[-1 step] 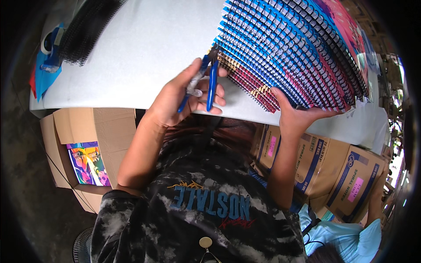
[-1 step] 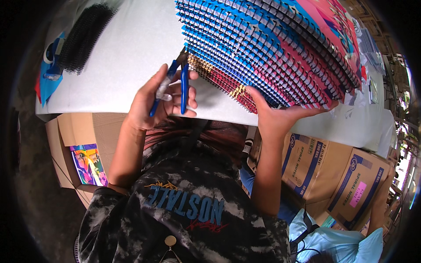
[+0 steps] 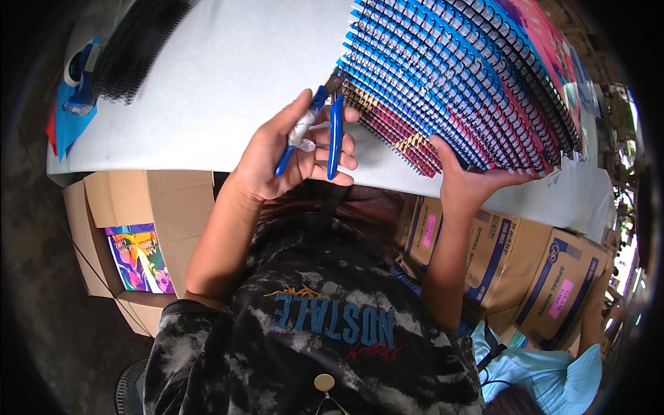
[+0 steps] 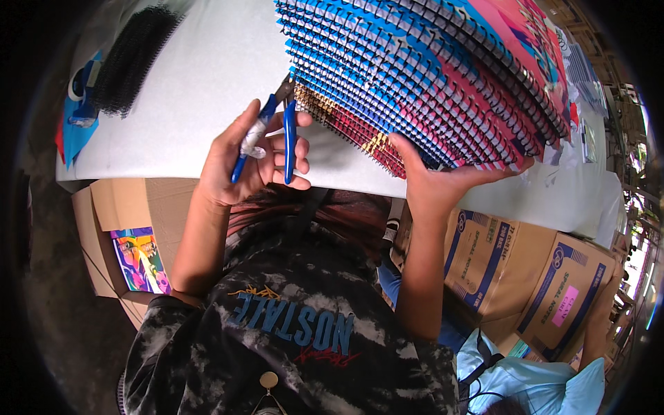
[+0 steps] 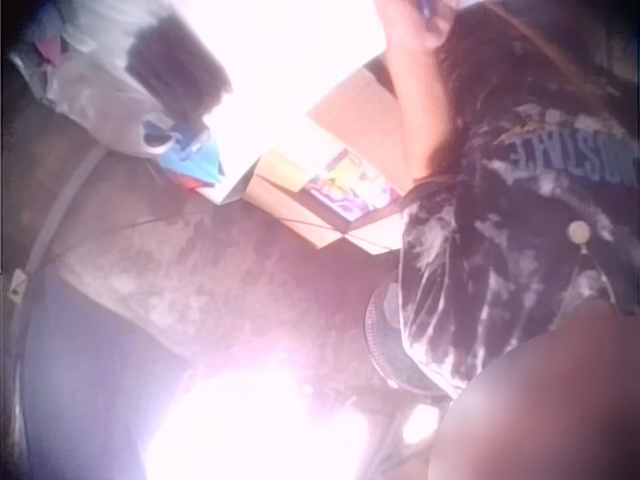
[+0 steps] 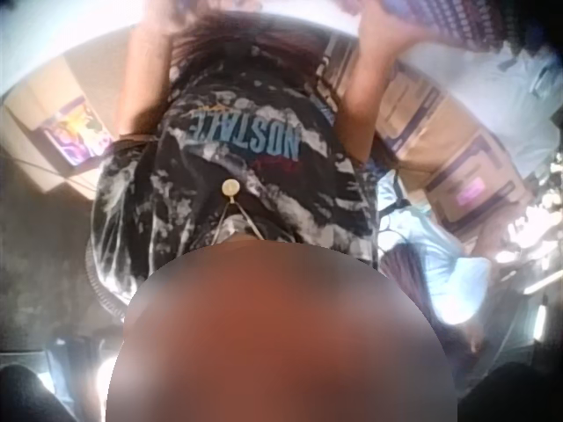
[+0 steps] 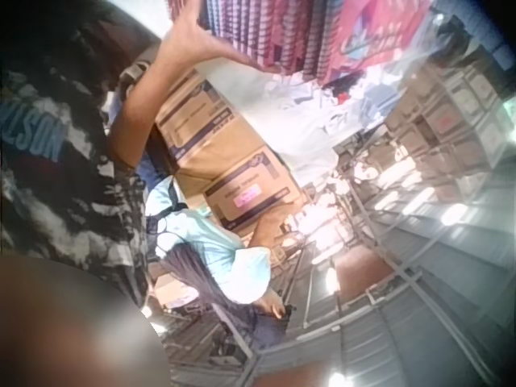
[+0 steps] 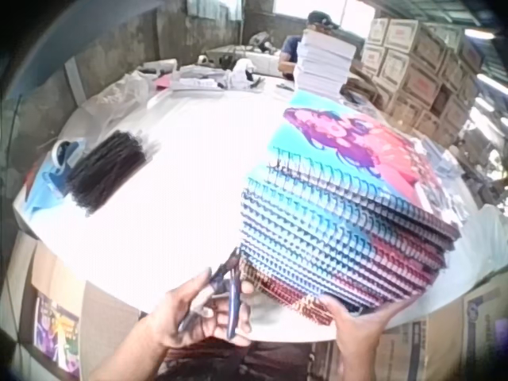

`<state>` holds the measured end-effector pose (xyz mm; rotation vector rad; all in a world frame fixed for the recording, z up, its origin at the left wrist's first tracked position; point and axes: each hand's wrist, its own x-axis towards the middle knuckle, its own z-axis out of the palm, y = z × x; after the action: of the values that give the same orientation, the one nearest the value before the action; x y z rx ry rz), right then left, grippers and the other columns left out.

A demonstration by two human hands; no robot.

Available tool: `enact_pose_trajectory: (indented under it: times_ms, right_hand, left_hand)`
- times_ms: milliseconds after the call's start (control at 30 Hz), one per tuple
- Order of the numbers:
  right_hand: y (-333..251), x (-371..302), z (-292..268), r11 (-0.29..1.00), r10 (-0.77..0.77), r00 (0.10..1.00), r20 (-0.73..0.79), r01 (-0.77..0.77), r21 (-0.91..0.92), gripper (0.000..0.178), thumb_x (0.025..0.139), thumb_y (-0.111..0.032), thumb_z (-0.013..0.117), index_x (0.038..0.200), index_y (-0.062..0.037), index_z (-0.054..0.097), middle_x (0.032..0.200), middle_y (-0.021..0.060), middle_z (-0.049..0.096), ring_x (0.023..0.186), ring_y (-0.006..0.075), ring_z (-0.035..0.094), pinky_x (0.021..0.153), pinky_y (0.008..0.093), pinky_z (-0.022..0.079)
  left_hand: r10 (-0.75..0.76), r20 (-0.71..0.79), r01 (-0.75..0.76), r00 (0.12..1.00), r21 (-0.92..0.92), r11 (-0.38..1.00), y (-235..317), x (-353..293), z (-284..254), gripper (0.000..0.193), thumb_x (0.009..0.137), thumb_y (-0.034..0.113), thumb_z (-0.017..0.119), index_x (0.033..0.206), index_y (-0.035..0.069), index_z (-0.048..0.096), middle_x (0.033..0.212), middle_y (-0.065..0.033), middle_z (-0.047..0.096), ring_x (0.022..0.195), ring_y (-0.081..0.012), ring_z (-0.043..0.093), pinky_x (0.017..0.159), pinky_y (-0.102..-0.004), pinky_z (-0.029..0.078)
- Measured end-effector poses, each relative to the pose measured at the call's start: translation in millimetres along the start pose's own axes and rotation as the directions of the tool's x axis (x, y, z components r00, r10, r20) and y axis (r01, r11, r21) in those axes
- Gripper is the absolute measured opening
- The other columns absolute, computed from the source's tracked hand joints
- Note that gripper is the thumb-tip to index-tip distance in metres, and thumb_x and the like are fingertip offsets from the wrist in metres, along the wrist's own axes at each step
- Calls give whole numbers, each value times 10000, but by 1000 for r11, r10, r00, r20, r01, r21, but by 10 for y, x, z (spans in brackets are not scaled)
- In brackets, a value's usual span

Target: The person assembles spiral-bound notebooks by inserting metal coils into pre-punched holes using pliers. They handle stacks of notebook covers and pages, align them, and secure the binding. Finished notebooks are stacked on the table.

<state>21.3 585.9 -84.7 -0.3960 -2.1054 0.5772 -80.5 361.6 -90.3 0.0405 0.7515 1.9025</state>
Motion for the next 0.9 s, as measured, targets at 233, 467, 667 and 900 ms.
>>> enact_pose_trajectory:
  times_ms: [233,467,667,900]
  right_hand:
    - [25,-15,-6,998,27,1000,1,-27,-50,1386,481,-188,900,1359,71,-141,1426,256,8,1339,319,78,1109,439,1]
    - [93,-242,-56,972,207,973,103,-193,-131,1460,487,-297,899,1323,90,-235,1423,289,-173,1351,356,-126,1088,467,-99]
    - [99,-268,-12,969,245,966,77,-242,-43,1461,489,-290,899,1323,85,-241,1422,285,-194,1350,351,-149,1080,475,-117]
    - [120,-298,-8,983,181,979,94,-179,-34,1471,462,-254,910,1333,82,-226,1430,276,-169,1360,318,-98,1100,422,-78]
  left_hand:
    - [3,-127,25,992,224,974,44,-32,12,599,940,501,304,1175,-22,476,764,-87,520,697,-195,583,621,-361,515]
    - [92,-334,47,938,386,921,-49,-89,185,562,951,484,296,1178,10,496,824,-91,557,739,-181,576,678,-304,514]
    - [57,-223,69,973,521,851,-67,-82,-46,567,948,485,298,1165,-7,479,825,-109,584,715,-237,619,680,-408,534]
    - [9,-280,64,960,250,966,-109,-110,46,574,947,487,304,1178,-9,475,877,-106,577,746,-238,601,698,-374,519]
